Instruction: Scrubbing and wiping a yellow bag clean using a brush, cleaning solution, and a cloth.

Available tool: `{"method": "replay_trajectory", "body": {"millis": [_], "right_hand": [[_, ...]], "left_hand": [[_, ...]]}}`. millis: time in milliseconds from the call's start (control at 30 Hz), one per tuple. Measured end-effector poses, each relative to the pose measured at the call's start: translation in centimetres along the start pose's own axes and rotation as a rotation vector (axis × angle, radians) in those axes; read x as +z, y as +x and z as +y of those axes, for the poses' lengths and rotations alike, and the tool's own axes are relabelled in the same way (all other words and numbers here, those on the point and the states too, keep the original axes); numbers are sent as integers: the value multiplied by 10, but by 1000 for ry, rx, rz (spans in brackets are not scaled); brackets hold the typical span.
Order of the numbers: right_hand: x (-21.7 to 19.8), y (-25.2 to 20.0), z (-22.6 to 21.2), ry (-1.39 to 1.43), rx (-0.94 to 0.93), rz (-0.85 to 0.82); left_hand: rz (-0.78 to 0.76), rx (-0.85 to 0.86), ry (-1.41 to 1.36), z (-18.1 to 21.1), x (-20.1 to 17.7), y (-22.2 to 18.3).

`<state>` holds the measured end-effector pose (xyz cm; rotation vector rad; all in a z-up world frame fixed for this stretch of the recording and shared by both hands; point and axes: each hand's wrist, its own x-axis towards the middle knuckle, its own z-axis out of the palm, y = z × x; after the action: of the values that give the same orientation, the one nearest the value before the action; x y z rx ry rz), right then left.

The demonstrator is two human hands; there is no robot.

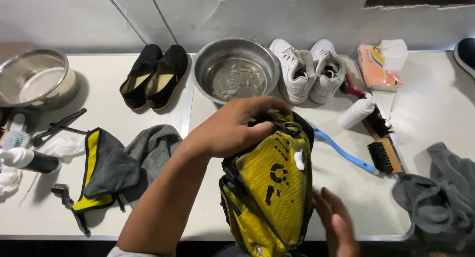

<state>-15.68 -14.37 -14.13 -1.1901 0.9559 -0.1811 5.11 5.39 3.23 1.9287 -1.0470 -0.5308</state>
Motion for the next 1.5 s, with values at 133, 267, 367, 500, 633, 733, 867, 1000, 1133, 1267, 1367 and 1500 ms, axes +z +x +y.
{"method": "replay_trajectory", "body": {"millis": [133, 267, 367, 500, 633, 733, 867, 1000, 1133, 1267, 1367, 1500], "right_hand": [[40, -61, -4, -285, -293, -31], [40, -61, -10, -740, -566, -207], [47, -43, -22, -794, -1066, -197], [51, -12, -32, -802, -1658, -181], [30, -10, -56, -625, -1477, -367], [6, 21, -65, -390, -1427, -193], [-14, 99, -59, -903, -884, 157], [-14, 117, -52, -1136, -900, 62], [-8, 104, -59, -1281, -825, 43], [-59, 154, -71, -1244, -869, 163], [-65, 92, -117, -453, -684, -50], [-61, 23, -152, -266, -809, -590]], "left_hand": [[19, 175, -311, -3, 22, 12], [66, 321, -564, -12, 31, 40], [4, 485, -591, -27, 23, 65], [-81, 580, -650, -44, 15, 89], [-63, 533, -589, -55, 8, 102], [-57, 494, -526, -54, 5, 107], [-17, 559, -627, -58, 19, 114], [-14, 569, -615, -68, 18, 120], [-59, 527, -597, -79, 16, 129], [-89, 508, -587, -86, 15, 138], [-128, 428, -481, -79, 11, 129], [-138, 406, -443, -71, 13, 128]]}}
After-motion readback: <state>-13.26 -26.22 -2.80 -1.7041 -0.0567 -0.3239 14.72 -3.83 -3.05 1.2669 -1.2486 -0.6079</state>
